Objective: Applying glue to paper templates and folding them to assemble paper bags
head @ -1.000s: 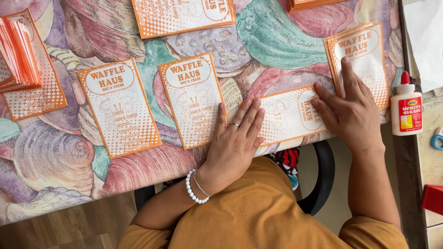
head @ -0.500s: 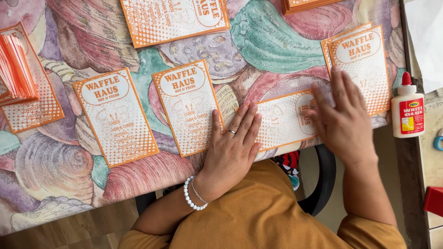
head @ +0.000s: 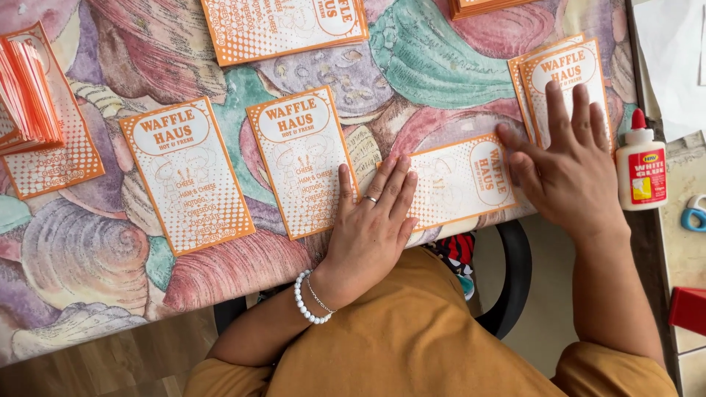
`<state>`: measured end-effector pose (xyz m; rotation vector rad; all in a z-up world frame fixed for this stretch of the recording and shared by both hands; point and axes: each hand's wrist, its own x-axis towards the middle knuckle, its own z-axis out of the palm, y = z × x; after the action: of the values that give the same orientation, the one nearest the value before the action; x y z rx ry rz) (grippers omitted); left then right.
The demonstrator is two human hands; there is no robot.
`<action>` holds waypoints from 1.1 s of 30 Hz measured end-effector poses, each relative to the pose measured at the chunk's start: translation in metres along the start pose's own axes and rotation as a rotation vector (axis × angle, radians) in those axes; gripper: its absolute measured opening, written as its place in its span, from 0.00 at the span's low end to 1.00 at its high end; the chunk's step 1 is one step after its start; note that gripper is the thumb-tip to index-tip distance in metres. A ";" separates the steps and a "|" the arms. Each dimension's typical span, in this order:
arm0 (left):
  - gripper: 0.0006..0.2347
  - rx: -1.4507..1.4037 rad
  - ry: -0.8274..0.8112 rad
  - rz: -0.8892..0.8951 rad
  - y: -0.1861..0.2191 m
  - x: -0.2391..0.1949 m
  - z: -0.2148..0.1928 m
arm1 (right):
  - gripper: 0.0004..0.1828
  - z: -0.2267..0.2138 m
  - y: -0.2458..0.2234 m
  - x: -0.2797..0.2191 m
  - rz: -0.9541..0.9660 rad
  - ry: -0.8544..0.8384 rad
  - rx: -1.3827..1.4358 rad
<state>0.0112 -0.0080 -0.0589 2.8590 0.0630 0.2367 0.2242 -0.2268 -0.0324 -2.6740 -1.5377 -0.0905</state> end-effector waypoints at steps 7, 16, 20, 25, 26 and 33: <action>0.25 0.012 0.054 -0.002 0.003 0.000 0.005 | 0.06 0.004 -0.036 -0.048 -0.018 0.572 0.110; 0.23 -0.103 0.021 0.015 0.032 -0.010 -0.003 | 0.14 0.080 -0.095 -0.097 0.791 0.411 0.949; 0.20 -0.213 0.144 0.146 0.039 -0.022 0.007 | 0.10 0.089 -0.097 -0.098 0.780 0.608 1.280; 0.08 -0.436 0.401 0.228 0.024 -0.021 0.009 | 0.19 0.051 -0.027 -0.086 0.616 0.681 0.843; 0.09 -0.533 0.447 0.222 0.020 -0.020 0.001 | 0.23 0.036 -0.007 -0.076 0.492 0.667 0.745; 0.20 -0.623 0.579 0.212 -0.002 -0.001 -0.026 | 0.38 -0.012 0.078 -0.002 0.277 0.494 -0.094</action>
<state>0.0055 0.0012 -0.0350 2.0993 -0.1726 0.9360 0.2902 -0.2689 -0.0223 -2.6213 -1.0313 -0.7580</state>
